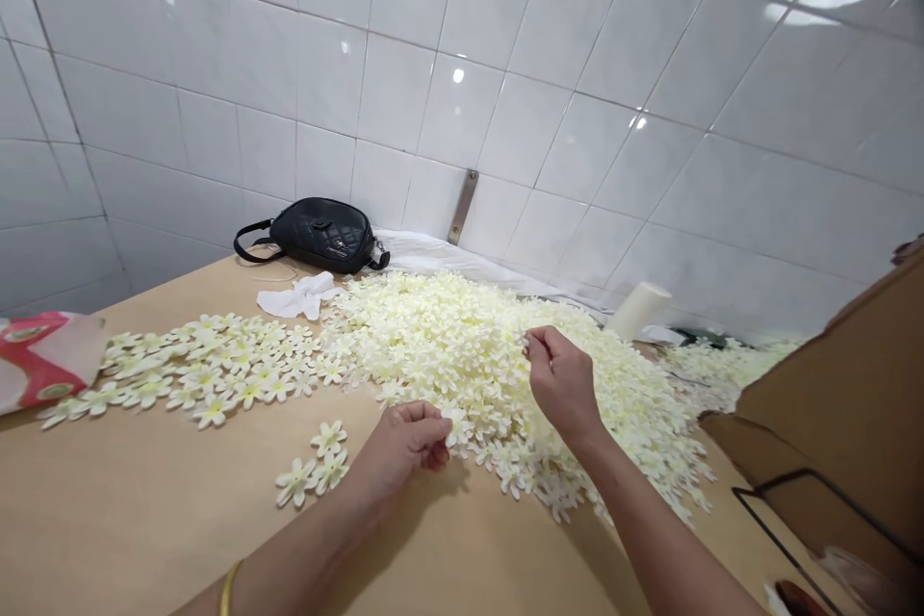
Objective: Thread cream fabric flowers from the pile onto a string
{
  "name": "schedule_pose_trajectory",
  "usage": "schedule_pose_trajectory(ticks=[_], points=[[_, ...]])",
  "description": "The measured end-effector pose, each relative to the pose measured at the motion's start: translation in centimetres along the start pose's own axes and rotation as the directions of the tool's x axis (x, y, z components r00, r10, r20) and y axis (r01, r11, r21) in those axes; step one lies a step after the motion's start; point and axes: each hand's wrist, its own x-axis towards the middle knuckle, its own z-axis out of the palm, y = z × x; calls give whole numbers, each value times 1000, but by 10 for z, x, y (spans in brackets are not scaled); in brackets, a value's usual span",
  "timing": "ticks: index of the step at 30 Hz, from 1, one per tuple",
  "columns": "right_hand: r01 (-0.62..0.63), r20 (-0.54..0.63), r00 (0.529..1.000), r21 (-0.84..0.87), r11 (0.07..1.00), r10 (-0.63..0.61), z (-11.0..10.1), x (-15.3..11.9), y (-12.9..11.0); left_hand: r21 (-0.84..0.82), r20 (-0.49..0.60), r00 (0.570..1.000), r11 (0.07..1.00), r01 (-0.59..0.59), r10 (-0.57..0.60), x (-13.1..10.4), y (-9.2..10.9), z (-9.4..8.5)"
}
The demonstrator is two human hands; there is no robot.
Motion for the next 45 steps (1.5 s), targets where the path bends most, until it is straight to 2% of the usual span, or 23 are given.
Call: schedule_pose_trajectory(ticks=[4, 7, 12, 15, 18, 21, 23, 27, 31, 38, 43, 45], points=[[66, 20, 998, -105, 992, -64, 13, 31, 7, -4, 5, 1000, 1000, -3, 3, 3, -2, -3], [97, 33, 995, -148, 984, -93, 19, 39, 6, 3, -4, 1000, 1000, -18, 18, 5, -1, -4], [94, 10, 996, -109, 990, -94, 10, 16, -8, -24, -17, 999, 999, -44, 43, 3, 0, -3], [44, 21, 999, 92, 995, -46, 4, -14, -23, -34, -35, 997, 997, -66, 65, 1, 2, -1], [-67, 184, 983, 306, 950, 10, 5, -43, -36, -16, -37, 997, 997, -75, 75, -2, 3, 1], [-210, 376, 926, 434, 876, 35, 11, -61, -40, -10, -19, 996, 996, -85, 85, -3, 4, 0], [-275, 441, 896, 476, 835, 44, 16, -67, -38, -14, -1, 996, 995, -94, 94, -4, 4, -1], [-306, 438, 897, 503, 808, 67, 21, -69, -33, -31, 38, 996, 997, -77, 79, -3, 4, -2], [-384, 461, 881, 558, 736, 110, 21, -69, -33, -68, 65, 997, 997, -39, 43, -4, 5, 0], [-412, 458, 879, 584, 700, 135, 19, -69, -35, -94, 80, 994, 993, -70, 78, -1, 0, -2], [-473, 446, 870, 628, 618, 212, 22, -67, -25, -131, 29, 998, 990, -49, 53, -2, 4, 1], [-458, 418, 880, 617, 641, 226, 20, -62, -24, -119, -3, 999, 992, -42, 42, -3, 6, 2]])
